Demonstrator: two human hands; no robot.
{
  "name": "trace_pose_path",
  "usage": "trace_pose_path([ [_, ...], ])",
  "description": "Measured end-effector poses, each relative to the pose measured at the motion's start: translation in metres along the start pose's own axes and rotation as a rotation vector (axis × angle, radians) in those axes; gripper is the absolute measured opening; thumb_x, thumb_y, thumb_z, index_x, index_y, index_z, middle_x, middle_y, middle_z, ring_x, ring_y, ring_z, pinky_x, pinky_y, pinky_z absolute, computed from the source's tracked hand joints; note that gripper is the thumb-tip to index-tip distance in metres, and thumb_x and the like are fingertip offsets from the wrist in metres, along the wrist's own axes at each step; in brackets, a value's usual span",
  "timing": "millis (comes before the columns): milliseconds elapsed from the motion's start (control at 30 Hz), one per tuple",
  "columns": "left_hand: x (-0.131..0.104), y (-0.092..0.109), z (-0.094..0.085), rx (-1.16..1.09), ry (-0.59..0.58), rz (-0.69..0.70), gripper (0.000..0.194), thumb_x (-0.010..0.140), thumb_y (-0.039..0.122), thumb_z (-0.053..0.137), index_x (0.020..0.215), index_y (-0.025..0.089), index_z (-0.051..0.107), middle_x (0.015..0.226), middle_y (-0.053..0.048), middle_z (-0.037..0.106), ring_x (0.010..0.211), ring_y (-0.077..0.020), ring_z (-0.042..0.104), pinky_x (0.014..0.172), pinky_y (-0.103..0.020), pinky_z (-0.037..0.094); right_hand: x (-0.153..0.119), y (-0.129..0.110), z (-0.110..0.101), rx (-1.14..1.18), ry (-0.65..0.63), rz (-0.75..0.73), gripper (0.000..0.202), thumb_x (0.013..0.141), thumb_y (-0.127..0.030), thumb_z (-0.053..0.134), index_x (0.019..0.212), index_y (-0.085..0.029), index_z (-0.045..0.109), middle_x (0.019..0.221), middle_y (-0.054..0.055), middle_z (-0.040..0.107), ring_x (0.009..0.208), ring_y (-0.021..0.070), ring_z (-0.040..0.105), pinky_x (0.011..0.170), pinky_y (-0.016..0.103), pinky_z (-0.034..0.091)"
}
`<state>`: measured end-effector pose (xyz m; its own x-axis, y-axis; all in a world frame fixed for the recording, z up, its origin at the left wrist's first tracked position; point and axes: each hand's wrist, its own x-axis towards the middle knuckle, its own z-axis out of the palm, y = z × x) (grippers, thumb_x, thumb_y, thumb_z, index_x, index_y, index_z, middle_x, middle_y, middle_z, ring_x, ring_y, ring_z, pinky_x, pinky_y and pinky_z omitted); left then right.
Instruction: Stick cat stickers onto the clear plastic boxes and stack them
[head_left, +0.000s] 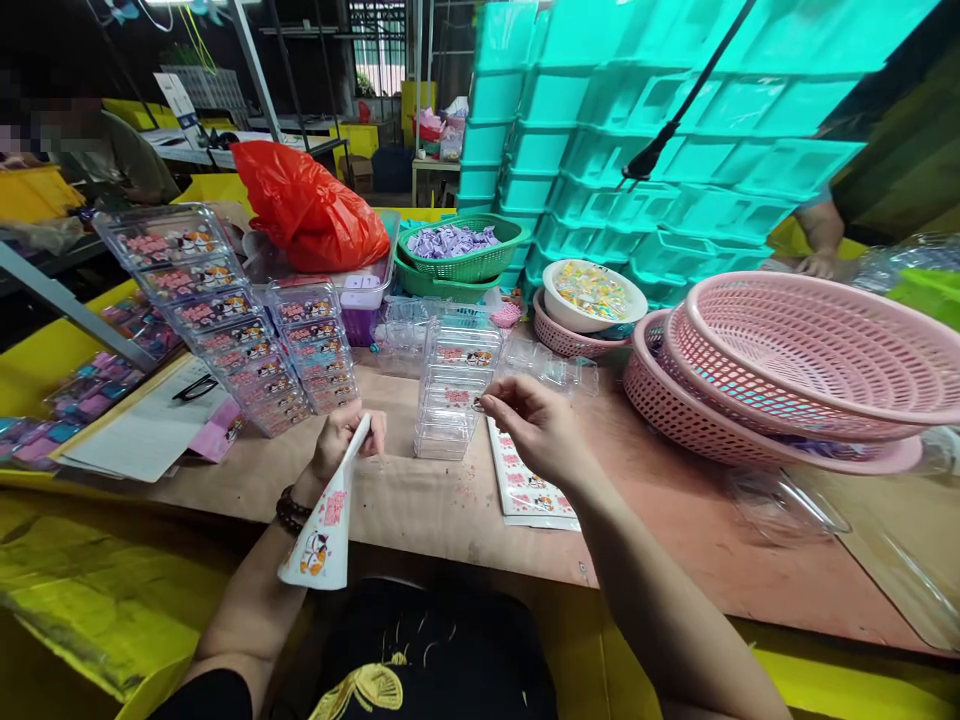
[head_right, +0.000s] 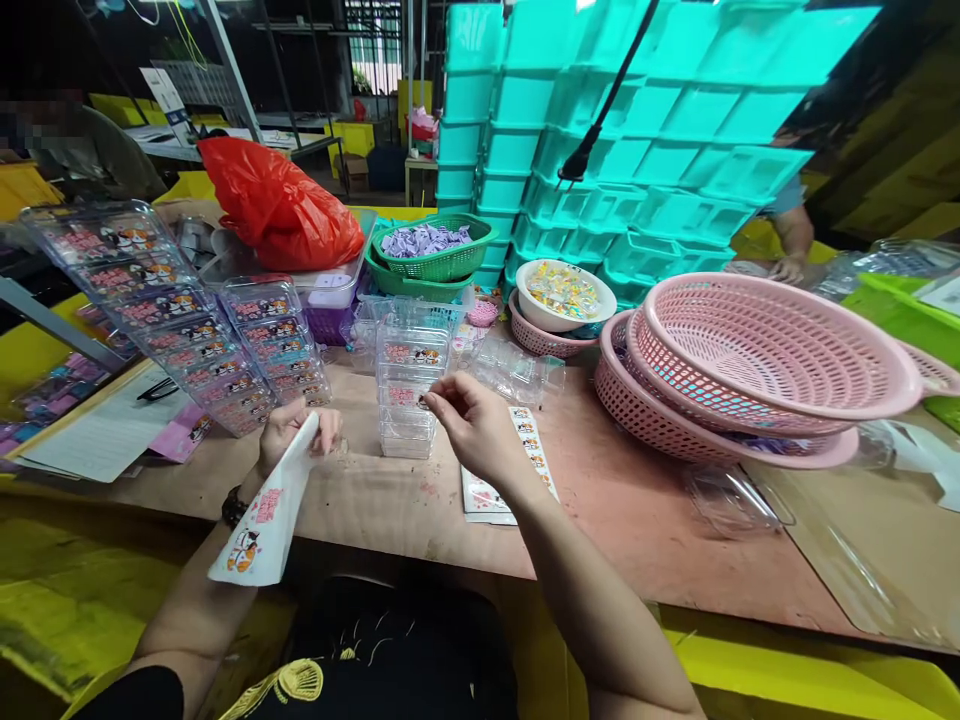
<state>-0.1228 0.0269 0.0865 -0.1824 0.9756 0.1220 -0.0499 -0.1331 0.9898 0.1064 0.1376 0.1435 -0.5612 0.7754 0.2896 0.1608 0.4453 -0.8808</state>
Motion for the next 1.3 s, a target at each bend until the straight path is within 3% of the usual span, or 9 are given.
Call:
trace_pose_path([
  [100, 0.008, 0.01, 0.005, 0.094, 0.077, -0.081, 0.064, 0.087, 0.071, 0.045, 0.072, 0.015, 0.072, 0.041, 0.0, 0.046, 0.037, -0.0094, 0.035, 0.04, -0.025, 0.025, 0.009, -0.001, 0.005, -0.069, -0.018, 0.013, 0.024, 0.089, -0.042, 0.06, 0.081, -0.02, 0.06, 0.064, -0.003, 0.055, 0.057, 0.011, 0.045, 0.054, 0.026, 0.036],
  [233, 0.013, 0.02, 0.019, 0.199, 0.073, -0.041, 0.057, 0.077, 0.058, 0.073, 0.113, 0.013, 0.069, 0.042, 0.007, 0.051, 0.034, -0.0073, 0.038, 0.039, -0.021, 0.027, 0.009, -0.009, 0.008, -0.093, -0.019, -0.001, 0.019, 0.09, -0.038, 0.059, 0.081, -0.021, 0.059, 0.064, -0.003, 0.054, 0.058, 0.0115, 0.046, 0.056, 0.026, 0.037],
  [433, 0.014, 0.023, 0.036, 0.329, 0.169, 0.143, 0.03, 0.082, 0.044, 0.073, 0.084, 0.015, 0.075, 0.045, 0.006, 0.052, 0.038, -0.0057, 0.042, 0.041, -0.019, 0.032, -0.004, -0.007, 0.014, -0.07, 0.012, -0.043, 0.012, 0.089, -0.033, 0.06, 0.089, -0.022, 0.063, 0.071, -0.001, 0.06, 0.065, 0.0138, 0.054, 0.065, 0.03, 0.045],
  [567, 0.015, 0.02, 0.04, 0.384, 0.273, 0.269, 0.023, 0.083, 0.038, 0.073, 0.082, 0.016, 0.076, 0.048, 0.005, 0.056, 0.041, -0.0058, 0.047, 0.043, -0.017, 0.036, -0.01, 0.005, 0.018, 0.129, 0.191, 0.034, 0.041, 0.082, -0.04, 0.071, 0.117, -0.022, 0.059, 0.072, -0.003, 0.059, 0.065, 0.0139, 0.055, 0.063, 0.03, 0.046],
  [767, 0.012, 0.019, 0.04, 0.295, 0.103, 0.23, 0.023, 0.082, 0.038, 0.074, 0.08, 0.015, 0.076, 0.05, 0.003, 0.058, 0.041, -0.0062, 0.047, 0.04, -0.017, 0.035, -0.015, 0.004, 0.012, 0.068, 0.269, 0.113, 0.044, 0.069, -0.05, 0.082, 0.1, -0.021, 0.071, 0.082, 0.002, 0.061, 0.07, 0.0146, 0.054, 0.055, 0.027, 0.042],
  [933, 0.01, 0.019, 0.039, 0.258, 0.074, 0.192, 0.025, 0.081, 0.039, 0.076, 0.078, 0.015, 0.077, 0.05, 0.002, 0.058, 0.04, -0.0066, 0.046, 0.038, -0.018, 0.034, -0.023, 0.002, 0.011, 0.136, 0.16, 0.147, 0.032, 0.073, -0.05, 0.079, 0.085, -0.021, 0.075, 0.076, 0.003, 0.068, 0.063, 0.0142, 0.057, 0.052, 0.027, 0.043],
  [1133, 0.013, 0.011, 0.028, 0.293, 0.216, 0.169, 0.043, 0.083, 0.042, 0.074, 0.116, 0.014, 0.074, 0.048, 0.006, 0.053, 0.04, -0.0053, 0.04, 0.04, -0.018, 0.033, -0.023, 0.004, 0.017, 0.124, 0.422, 0.018, 0.015, 0.079, -0.035, 0.077, 0.081, -0.021, 0.076, 0.076, 0.002, 0.073, 0.063, 0.0138, 0.061, 0.062, 0.03, 0.051],
  [1200, 0.019, 0.011, 0.02, 0.327, 0.223, 0.208, 0.063, 0.083, 0.041, 0.074, 0.138, 0.015, 0.059, 0.051, 0.008, 0.054, 0.039, -0.0053, 0.039, 0.039, -0.018, 0.032, -0.016, 0.006, 0.018, 0.234, 0.381, 0.048, 0.017, 0.077, -0.037, 0.079, 0.079, -0.02, 0.074, 0.074, 0.002, 0.072, 0.061, 0.0129, 0.06, 0.059, 0.029, 0.05],
  [1300, 0.035, 0.021, 0.008, 0.425, 0.051, 0.304, 0.09, 0.08, 0.038, 0.077, 0.156, 0.017, 0.032, 0.055, 0.008, 0.057, 0.039, -0.0059, 0.039, 0.038, -0.018, 0.032, -0.003, 0.01, 0.018, 0.332, 0.271, 0.143, 0.026, 0.072, -0.042, 0.081, 0.074, -0.018, 0.07, 0.066, 0.0, 0.067, 0.055, 0.0109, 0.056, 0.05, 0.025, 0.045],
])
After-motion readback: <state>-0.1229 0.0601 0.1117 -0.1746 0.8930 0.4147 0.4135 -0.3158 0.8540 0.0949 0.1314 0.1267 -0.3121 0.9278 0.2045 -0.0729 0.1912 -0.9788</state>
